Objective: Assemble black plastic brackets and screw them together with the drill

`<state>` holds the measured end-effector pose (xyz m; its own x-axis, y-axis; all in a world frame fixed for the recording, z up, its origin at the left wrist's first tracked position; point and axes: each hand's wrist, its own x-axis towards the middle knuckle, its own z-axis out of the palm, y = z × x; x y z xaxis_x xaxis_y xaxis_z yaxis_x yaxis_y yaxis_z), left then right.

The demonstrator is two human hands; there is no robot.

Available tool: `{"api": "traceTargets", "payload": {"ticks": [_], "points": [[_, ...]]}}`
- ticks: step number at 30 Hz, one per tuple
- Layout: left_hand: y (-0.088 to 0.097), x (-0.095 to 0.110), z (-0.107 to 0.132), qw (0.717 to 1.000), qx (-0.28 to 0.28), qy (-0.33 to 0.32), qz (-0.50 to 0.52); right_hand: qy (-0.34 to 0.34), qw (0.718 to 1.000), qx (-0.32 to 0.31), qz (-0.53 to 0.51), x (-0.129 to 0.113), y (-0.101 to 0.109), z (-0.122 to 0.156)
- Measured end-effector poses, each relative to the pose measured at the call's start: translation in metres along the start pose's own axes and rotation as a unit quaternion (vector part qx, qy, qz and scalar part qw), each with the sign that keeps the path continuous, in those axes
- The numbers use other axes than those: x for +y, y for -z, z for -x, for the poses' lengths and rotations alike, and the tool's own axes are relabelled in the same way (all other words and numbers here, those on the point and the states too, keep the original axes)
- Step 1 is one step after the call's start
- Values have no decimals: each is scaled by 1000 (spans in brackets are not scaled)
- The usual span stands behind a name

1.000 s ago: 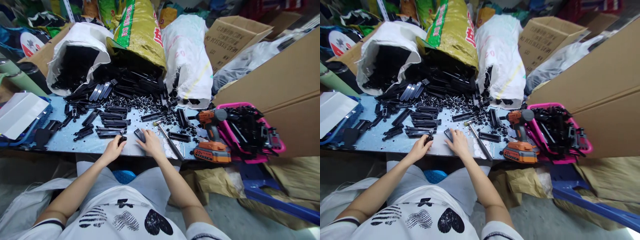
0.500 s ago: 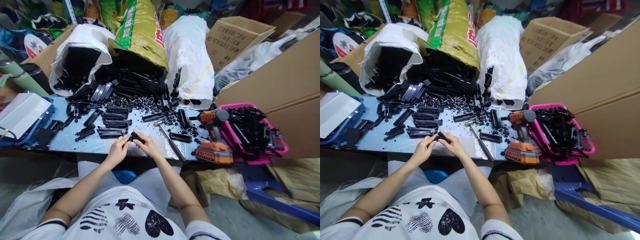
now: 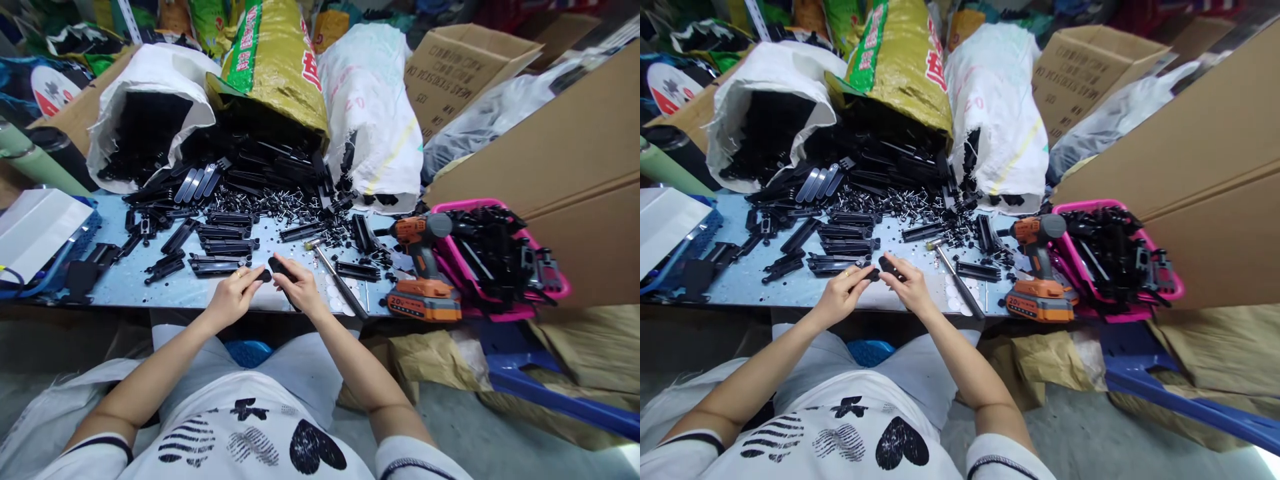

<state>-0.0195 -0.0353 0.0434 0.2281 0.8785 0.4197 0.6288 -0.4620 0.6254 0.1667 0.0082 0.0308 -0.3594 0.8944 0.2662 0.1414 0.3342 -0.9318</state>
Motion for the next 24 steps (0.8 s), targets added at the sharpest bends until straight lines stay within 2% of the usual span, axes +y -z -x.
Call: {"api": "traceTargets", "payload": {"ticks": [2, 4, 9, 12, 15, 18, 22, 24], "points": [[1, 3, -3, 1000, -1, -4, 2, -41, 998, -24, -46, 0, -2, -1], [1, 7, -4, 1000, 1, 10, -6, -46, 996, -58, -50, -1, -1, -2], [-2, 14, 1, 996, -21, 43, -79, 74, 988, -84, 106, -5, 10, -7], [-6, 17, 6, 994, 0, 60, -89, 103, 979, -101, 146, -6, 15, -8], [-11, 19, 8, 995, 29, 64, -71, 109, 982, -68, 137, -5, 10, -4], [-17, 22, 6, 995, 62, 49, -57, 108, 986, -29, 126, -6, -5, 3], [-29, 29, 2, 986, 161, 50, -19, 73, 986, 95, 120, -14, -31, 12], [-32, 32, 0, 981, 192, 37, -2, 75, 981, 137, 116, -19, -39, 14]]}}
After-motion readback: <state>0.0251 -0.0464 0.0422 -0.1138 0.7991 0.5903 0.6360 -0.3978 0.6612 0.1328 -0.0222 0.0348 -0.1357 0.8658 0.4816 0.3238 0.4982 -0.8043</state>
